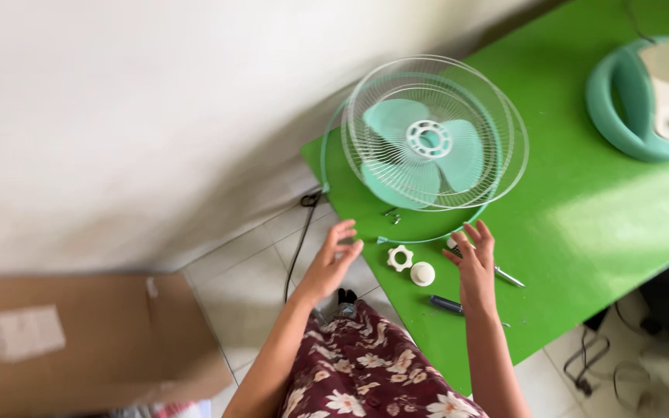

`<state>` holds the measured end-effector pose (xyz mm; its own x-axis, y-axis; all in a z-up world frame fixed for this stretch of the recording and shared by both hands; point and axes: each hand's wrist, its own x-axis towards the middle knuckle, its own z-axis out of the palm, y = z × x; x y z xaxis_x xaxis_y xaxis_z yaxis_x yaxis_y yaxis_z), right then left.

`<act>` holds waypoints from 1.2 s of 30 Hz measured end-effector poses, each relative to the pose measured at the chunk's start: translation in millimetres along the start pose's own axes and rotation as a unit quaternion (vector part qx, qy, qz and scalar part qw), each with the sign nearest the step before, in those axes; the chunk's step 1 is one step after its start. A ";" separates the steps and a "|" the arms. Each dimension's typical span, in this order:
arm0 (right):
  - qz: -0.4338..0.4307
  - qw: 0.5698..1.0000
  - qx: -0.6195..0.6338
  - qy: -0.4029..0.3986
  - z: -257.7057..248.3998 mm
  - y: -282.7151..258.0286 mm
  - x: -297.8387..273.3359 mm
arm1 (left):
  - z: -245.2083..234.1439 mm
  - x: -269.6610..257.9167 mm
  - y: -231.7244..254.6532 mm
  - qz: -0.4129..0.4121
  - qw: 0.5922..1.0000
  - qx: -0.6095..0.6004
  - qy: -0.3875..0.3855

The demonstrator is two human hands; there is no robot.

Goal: The person assembles a table fan by attaching the fan blades to the motor hub, securing them with a nut, and then fitting the front and rear wire cages onto the fan head. The person uses a screwdriver to tighten the nut and aligns the components by hand.

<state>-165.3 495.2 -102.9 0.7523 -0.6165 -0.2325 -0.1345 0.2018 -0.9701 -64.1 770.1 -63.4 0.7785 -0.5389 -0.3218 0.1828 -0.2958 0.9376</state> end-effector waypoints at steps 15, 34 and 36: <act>0.079 0.970 0.088 0.211 41.8 13.9 42.1 | -86.0 253.8 3.0 -0.025 0.999 0.030 -0.014; -0.058 0.925 0.169 0.335 100.9 -48.0 -13.9 | -94.5 265.4 67.1 0.140 0.968 -0.023 -0.208; -0.040 0.925 0.155 0.345 94.8 -55.0 -26.4 | -86.2 260.1 86.2 0.201 0.958 -0.034 -0.200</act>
<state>-116.7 572.6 -36.9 0.1462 -0.9563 -0.2533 0.1760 0.2771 -0.9446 205.9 672.5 -54.8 0.5047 -0.8615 0.0557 -0.0342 0.0446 0.9984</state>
